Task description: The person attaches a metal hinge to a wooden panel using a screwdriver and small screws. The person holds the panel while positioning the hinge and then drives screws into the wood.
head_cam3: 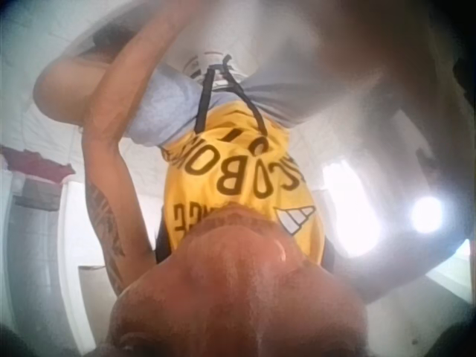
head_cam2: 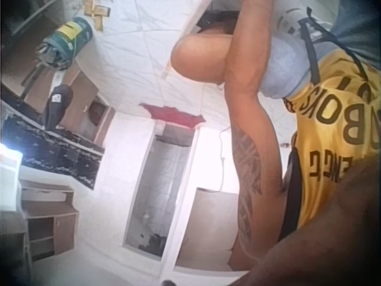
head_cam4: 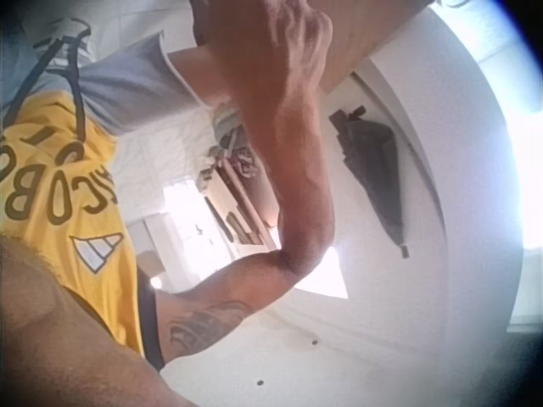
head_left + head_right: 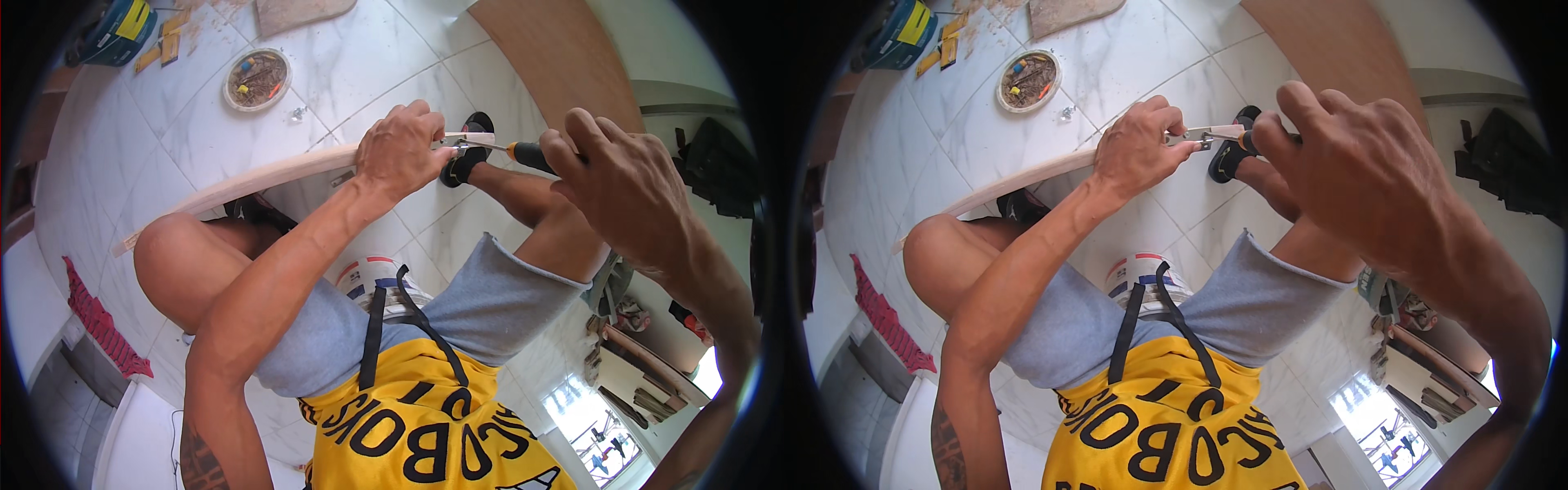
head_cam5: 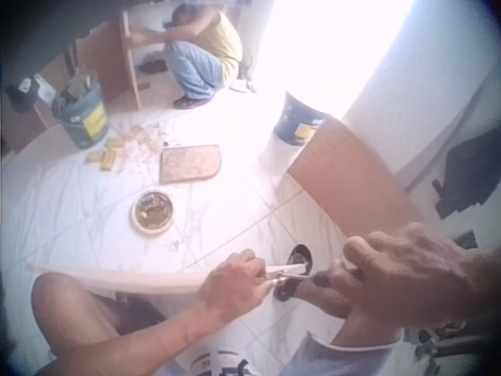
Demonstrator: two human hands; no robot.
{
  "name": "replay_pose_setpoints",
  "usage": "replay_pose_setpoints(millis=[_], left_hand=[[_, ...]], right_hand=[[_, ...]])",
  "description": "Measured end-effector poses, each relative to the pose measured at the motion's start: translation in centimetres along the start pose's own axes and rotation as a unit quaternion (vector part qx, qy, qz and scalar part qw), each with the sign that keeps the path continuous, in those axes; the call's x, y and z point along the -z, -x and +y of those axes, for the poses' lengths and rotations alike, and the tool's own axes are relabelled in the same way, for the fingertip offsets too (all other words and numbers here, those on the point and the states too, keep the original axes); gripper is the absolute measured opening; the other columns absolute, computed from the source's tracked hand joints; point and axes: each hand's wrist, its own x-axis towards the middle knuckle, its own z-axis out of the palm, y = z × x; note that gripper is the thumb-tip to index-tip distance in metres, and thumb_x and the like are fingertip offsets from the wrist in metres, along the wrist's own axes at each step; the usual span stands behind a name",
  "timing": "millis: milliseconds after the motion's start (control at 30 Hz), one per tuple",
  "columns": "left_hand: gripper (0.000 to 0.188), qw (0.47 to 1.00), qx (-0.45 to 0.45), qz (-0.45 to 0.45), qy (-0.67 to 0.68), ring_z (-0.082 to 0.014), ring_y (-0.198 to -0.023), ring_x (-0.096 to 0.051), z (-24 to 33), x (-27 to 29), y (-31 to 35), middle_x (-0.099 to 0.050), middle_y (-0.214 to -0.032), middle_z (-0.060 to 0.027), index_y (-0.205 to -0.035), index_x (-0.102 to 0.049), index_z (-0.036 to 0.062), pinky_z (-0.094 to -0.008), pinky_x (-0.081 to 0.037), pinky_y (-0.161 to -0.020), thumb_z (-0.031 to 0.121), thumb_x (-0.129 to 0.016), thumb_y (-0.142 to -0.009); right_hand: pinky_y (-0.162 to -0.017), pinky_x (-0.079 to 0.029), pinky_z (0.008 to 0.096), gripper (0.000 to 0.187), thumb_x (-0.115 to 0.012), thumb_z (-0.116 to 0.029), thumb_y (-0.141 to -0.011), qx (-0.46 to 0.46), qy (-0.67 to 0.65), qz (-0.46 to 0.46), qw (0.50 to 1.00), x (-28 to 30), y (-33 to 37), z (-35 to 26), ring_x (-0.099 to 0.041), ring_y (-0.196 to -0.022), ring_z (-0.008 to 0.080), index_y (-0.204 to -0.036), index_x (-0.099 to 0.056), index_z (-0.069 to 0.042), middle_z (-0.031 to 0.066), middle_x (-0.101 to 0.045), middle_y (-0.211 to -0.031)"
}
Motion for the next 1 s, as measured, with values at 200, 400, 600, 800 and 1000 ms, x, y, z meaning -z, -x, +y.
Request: replay_pose_setpoints(millis=[200,400,600,800,1000], left_hand=[[0.026,0.999,-0.011,0.031,-0.030,-0.0272,-0.087,-0.064,0.0,-0.2,0.2,-0.065,-0.089,-0.0057,-0.084,-0.070,0.0060,-0.0413,-0.054,-0.075,0.026,-0.086,-0.078],[0.027,0.997,-0.037,0.066,-0.027,-0.0274,-0.094,-0.062,0.0,-0.5,0.2,-0.061,-0.091,-0.0069,-0.083,-0.069,0.0066,-0.0417,-0.054,-0.077,0.026,-0.088,-0.077],[0.027,0.995,-0.049,0.066,-0.056,-0.0257,-0.090,-0.059,-0.1,-0.5,0.2,-0.058,-0.089,-0.0056,-0.082,-0.069,0.0077,-0.0415,-0.050,-0.081,0.026,-0.088,-0.076],[0.026,0.993,-0.060,0.080,-0.057,-0.0241,-0.089,-0.058,0.0,-0.5,0.1,-0.056,-0.086,-0.0039,-0.082,-0.070,0.0098,-0.0415,-0.044,-0.085,0.026,-0.089,-0.075],[0.027,0.993,-0.054,0.082,-0.065,-0.0248,-0.088,-0.058,0.0,-0.5,0.2,-0.056,-0.084,-0.0038,-0.084,-0.071,0.0099,-0.0423,-0.044,-0.088,0.026,-0.089,-0.073]], right_hand=[[-0.055,-0.056,0.0281,0.012,-0.073,-0.023,-0.094,0.113,0.105,0.070,0.986,-0.7,-0.2,0.4,-0.068,-0.070,0.0134,-0.093,-0.071,-0.011,0.0044,-0.067,-0.083],[-0.064,-0.055,0.0359,0.031,-0.076,-0.011,-0.083,0.040,0.022,-0.007,0.999,-0.4,0.0,0.2,-0.065,-0.083,0.0206,-0.108,-0.064,0.000,0.0082,-0.062,-0.094],[-0.064,-0.055,0.0362,0.030,-0.078,-0.011,-0.081,0.017,-0.012,0.017,1.000,-0.6,0.2,0.5,-0.066,-0.082,0.0210,-0.107,-0.066,0.000,0.0088,-0.061,-0.094],[-0.061,-0.051,0.0388,0.028,-0.076,-0.018,-0.092,-0.060,-0.086,-0.082,0.991,1.2,0.5,0.3,-0.065,-0.078,0.0215,-0.111,-0.062,-0.002,0.0106,-0.061,-0.093],[-0.068,-0.046,0.0411,0.033,-0.073,-0.034,-0.096,-0.184,-0.119,-0.114,0.969,2.1,0.5,0.9,-0.063,-0.071,0.0237,-0.107,-0.061,-0.005,0.0101,-0.062,-0.080]])
